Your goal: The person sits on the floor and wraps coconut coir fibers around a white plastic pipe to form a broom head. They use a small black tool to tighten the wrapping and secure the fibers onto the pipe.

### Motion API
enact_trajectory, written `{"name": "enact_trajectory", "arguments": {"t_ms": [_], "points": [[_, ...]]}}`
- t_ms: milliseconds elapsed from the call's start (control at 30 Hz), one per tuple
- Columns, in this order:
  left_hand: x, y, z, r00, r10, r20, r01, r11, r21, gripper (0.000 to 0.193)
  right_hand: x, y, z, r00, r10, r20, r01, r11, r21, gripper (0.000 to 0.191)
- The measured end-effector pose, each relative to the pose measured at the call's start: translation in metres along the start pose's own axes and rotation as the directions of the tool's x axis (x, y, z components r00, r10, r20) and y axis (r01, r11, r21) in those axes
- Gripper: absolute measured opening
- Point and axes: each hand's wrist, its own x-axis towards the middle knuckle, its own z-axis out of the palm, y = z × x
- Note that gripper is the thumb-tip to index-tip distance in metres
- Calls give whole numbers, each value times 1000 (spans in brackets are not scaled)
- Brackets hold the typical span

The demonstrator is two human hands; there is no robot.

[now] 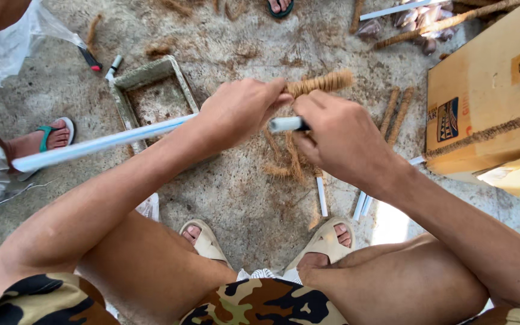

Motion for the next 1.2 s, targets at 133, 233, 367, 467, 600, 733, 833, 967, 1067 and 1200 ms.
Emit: {"name": "enact_trajectory", "arguments": {"t_ms": [133,233,367,467,600,733,833,967,1067,1200], "points": [[-15,11,21,975,112,189,-149,970,194,35,8,4,-19,958,-129,256,146,988,-47,18],[-26,23,29,917,270,294,-352,895,275,30,9,15,-30,927,-150,345,134,989,70,33],[-48,40,28,850,514,117,-515,857,-25,38,7,28,-23,956,-211,202,99,884,456,34],[-55,47,20,878,390,278,-404,915,-6,40,4,38,-13,966,-105,237,-84,740,667,41],[-53,40,8,866,474,-158,-499,839,-216,40,-2,42,8,980,118,161,-199,600,774,47],[-30,18,-1,928,273,-254,-369,779,-507,45,0,28,25,963,237,131,-124,-43,991,36],[-19,6,-4,925,184,-332,-339,793,-506,47,4,9,22,917,398,19,-220,465,857,29],[-16,0,-12,986,52,-161,-114,906,-407,36,0,-7,-6,973,207,-104,-175,950,257,22],[-15,6,-9,999,45,-16,-46,990,-136,34,1,-14,-19,996,88,-3,-88,995,-35,16],[-21,8,5,982,185,38,-189,966,178,35,11,-20,-31,987,-112,117,137,963,-234,24]]}}
